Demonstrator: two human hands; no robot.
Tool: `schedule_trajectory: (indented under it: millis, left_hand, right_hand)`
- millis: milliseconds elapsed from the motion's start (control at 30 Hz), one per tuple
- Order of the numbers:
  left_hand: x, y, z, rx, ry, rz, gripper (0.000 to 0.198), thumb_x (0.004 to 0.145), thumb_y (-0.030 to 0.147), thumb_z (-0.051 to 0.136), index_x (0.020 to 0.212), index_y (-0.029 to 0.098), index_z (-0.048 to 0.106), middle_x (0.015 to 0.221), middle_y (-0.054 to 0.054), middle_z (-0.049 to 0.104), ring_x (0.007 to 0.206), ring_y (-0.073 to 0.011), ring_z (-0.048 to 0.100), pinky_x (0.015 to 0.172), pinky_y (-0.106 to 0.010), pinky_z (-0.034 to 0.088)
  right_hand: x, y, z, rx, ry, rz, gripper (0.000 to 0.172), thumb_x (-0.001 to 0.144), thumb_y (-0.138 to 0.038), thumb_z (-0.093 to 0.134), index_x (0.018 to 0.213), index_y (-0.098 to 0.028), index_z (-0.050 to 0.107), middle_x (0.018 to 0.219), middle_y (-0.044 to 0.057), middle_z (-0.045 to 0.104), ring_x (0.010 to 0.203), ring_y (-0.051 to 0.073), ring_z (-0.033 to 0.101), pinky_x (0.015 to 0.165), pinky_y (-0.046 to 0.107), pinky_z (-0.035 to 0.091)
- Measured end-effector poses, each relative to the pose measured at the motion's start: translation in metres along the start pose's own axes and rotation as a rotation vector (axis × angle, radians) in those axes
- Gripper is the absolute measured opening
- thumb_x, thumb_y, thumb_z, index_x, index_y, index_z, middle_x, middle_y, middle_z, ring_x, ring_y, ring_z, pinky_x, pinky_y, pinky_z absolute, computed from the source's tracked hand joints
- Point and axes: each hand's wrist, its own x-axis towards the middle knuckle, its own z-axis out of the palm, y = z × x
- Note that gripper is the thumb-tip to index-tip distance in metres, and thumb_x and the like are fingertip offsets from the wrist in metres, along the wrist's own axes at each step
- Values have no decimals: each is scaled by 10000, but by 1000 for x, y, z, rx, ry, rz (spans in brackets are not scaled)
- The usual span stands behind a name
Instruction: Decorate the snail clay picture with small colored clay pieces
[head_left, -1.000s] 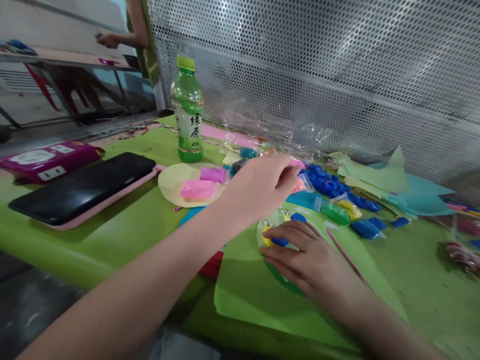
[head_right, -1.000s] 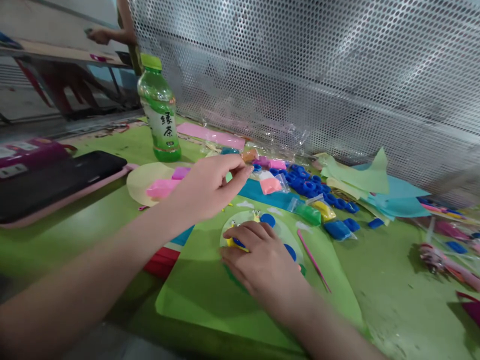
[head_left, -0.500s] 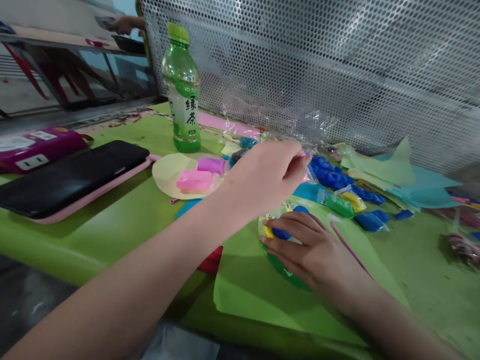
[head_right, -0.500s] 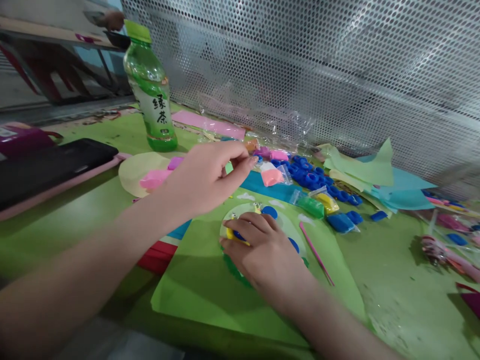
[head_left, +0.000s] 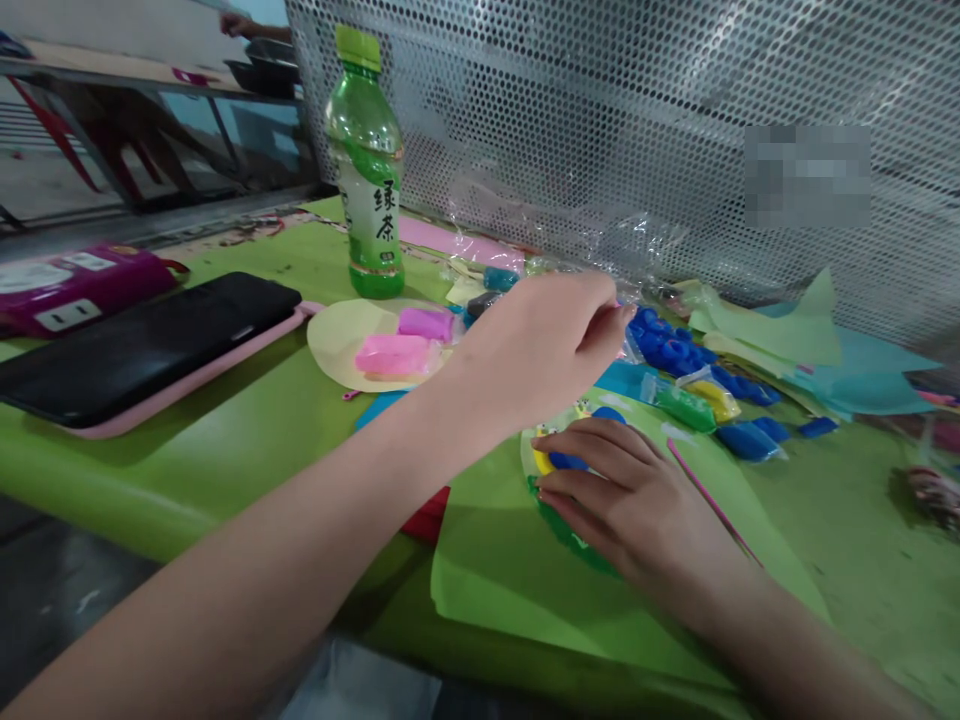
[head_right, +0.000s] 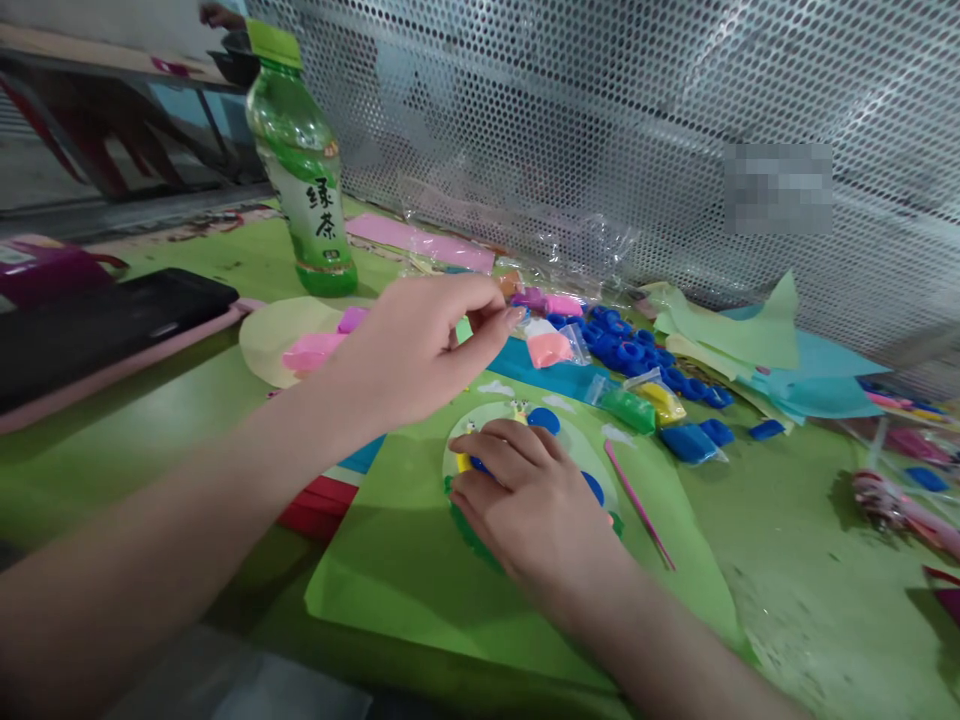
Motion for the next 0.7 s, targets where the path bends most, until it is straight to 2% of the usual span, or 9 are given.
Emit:
schedule_trajectory:
  millis: [200,333,467,567,700]
  left_hand:
    - [0,-1,-1,2,28,41,278,874,248,424,607,171,421,562,38,441,502,-67,359,511,-252,205]
    - [0,0,-2,9,20,43,281,884,257,408,621,166,452,592,26,479,523,-68,401,535,-245,221]
    - [0,0,-2,29,23,42,290,890,270,404,631,162,477,599,19,495,504,-61,399,536,-246,205]
    - [0,1,-2,31,30,46,289,888,263,411,627,157,476,597,25,488,499,-54,387,535,-243,192]
    - [-1,1,-3,26,26,52,273,884,241,406,634,156,476,590,32,468,512,-54,386,532,-242,195]
  right_hand:
    - [-1,-2,-2,-76,10,-37,215,868,-153,496,839,-219,698,1072,30,682,989,240,593,802,404,508]
    - [-1,-1,-2,-83,31,-40,231,878,-153,482,839,-214,701,1074,21,685,970,230,599,792,401,507]
    - [-2,1,-1,-54,62,-37,173,865,-185,525,861,-197,698,1066,16,687,951,230,589,773,391,503]
    - [-4,3,-2,-7,57,-22,189,871,-184,513,980,-183,667,1099,24,671,1001,228,558,833,393,472]
    - [-6,4,-7,54,-27,-96,380,867,-96,435,1235,-155,506,1163,32,638,1109,222,497,922,403,397]
